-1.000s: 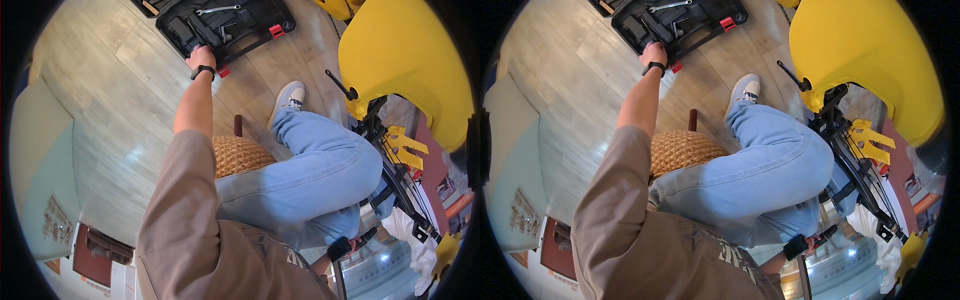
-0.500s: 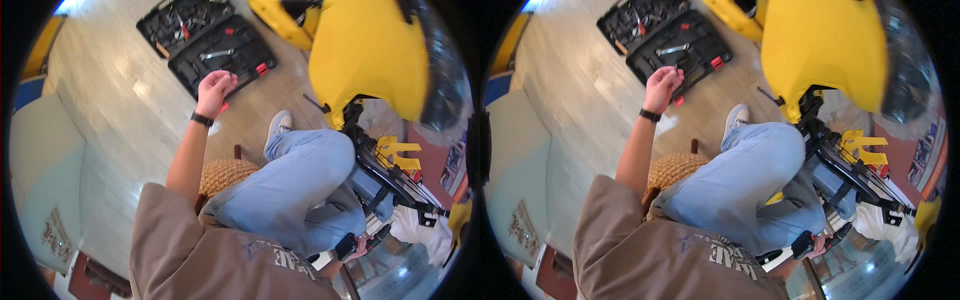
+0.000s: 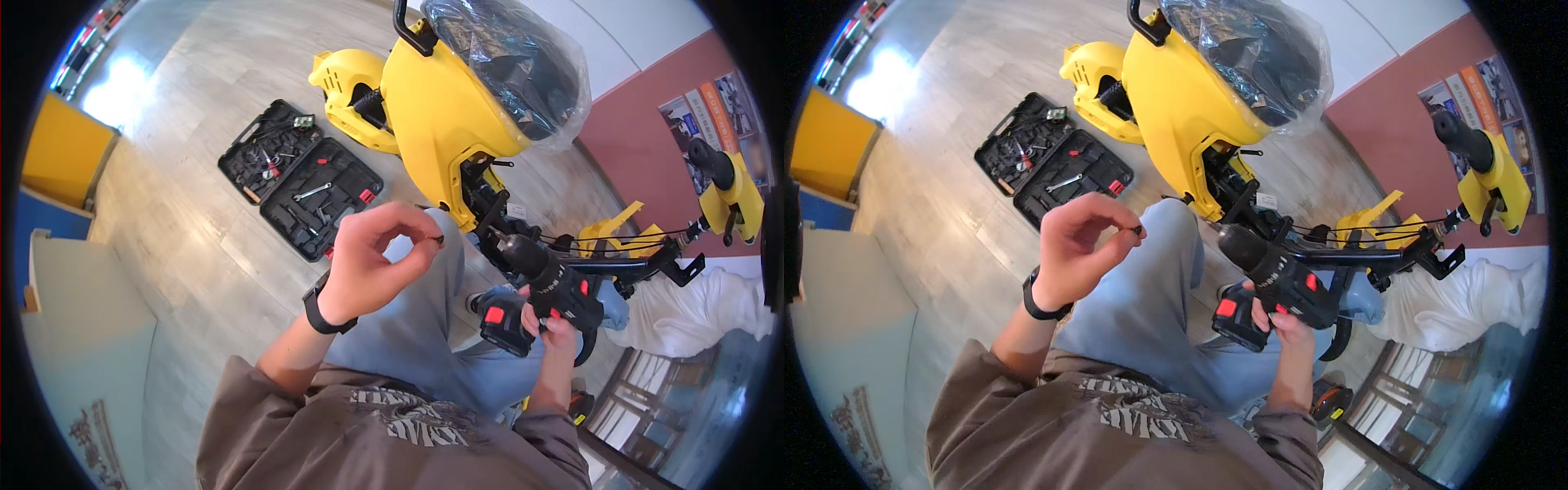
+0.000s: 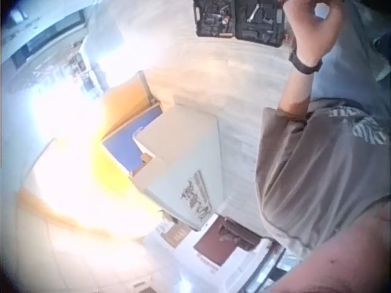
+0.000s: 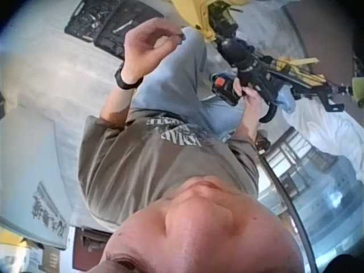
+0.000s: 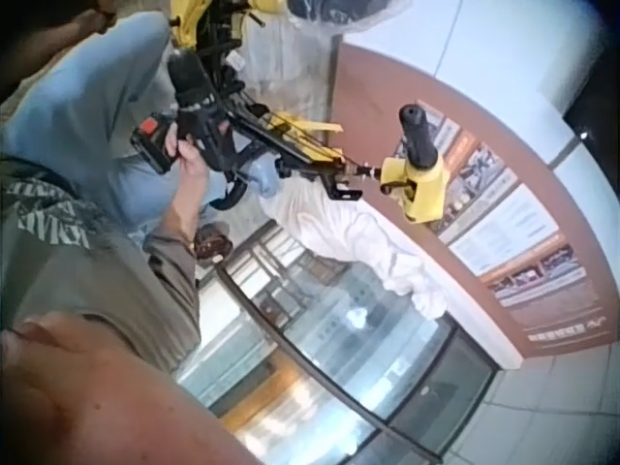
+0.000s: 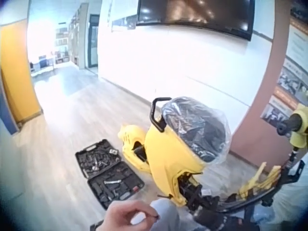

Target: Repairing and reassembling the handlebars and fairing of a yellow electric scooter.

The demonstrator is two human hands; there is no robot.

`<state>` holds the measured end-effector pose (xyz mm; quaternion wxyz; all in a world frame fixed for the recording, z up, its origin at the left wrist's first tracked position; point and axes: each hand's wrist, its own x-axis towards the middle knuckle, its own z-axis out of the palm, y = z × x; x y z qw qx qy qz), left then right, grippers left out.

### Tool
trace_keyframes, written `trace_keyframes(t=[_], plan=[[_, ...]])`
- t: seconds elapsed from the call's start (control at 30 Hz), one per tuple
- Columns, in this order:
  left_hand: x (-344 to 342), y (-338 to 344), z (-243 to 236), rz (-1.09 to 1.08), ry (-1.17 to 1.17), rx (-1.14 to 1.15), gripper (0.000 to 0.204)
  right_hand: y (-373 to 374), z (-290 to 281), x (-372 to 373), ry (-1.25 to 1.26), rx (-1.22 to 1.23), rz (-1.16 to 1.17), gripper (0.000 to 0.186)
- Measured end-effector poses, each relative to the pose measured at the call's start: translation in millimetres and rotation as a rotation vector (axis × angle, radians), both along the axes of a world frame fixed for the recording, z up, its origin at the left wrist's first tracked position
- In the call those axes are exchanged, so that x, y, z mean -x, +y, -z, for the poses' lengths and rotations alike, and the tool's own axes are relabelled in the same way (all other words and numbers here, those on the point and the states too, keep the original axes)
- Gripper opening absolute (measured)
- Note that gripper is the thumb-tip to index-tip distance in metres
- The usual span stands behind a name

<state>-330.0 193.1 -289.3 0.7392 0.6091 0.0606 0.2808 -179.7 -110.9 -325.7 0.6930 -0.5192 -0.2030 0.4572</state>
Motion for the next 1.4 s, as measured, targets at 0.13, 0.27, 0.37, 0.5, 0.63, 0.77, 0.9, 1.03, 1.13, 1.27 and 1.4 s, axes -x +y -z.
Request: trace_keyframes(t=[0.13, 0.27, 0.37, 0.5, 0.63, 0.77, 0.9, 1.03, 1.13, 1.27, 1.4], plan=[[-3.1, -17.9, -1.3, 0.027, 0.095, -0.104, 0.012, 0.0, 17.3, -19.6, 0.103, -0.116, -0.197, 0.077], [-19.4, -41.5, -9.5, 0.060, 0.170, -0.191, 0.011, -14.4, 55.6, -29.6, 0.249, -0.287, -0.187, 0.077], [-32.5, -59.7, -10.0, 0.137, 0.197, -0.202, 0.010, -22.6, 66.7, -30.5, 0.291, -0.308, -0.154, 0.070], [-53.3, -78.6, -20.2, 0.102, 0.201, -0.320, 0.011, -14.4, 52.0, -33.7, 0.080, -0.213, -0.156, 0.059], [-61.7, -92.0, -24.9, 0.142, 0.152, -0.211, 0.011, -18.9, 54.2, -30.5, 0.187, -0.253, -0.152, 0.065], [-62.2, -93.0, -24.7, 0.142, 0.143, -0.083, 0.012, -17.4, 53.0, -31.2, 0.157, -0.274, -0.209, 0.068], [-60.6, -89.5, -25.7, 0.165, 0.207, -0.149, 0.011, -14.7, 50.7, -28.1, 0.161, -0.259, -0.182, 0.070], [-59.0, -88.2, -27.8, 0.127, 0.221, -0.225, 0.011, -13.4, 50.3, -28.9, 0.134, -0.245, -0.173, 0.070], [-57.0, -82.6, -34.7, 0.100, 0.253, -0.385, 0.010, -13.5, 53.3, -29.8, 0.117, -0.249, -0.180, 0.069], [-55.8, -77.6, -37.0, 0.106, 0.287, -0.536, 0.010, -13.5, 56.3, -29.4, 0.113, -0.259, -0.196, 0.069], [-56.7, -74.5, -40.7, 0.102, 0.313, -0.698, 0.011, -15.3, 55.5, -28.6, 0.115, -0.236, -0.186, 0.068]])
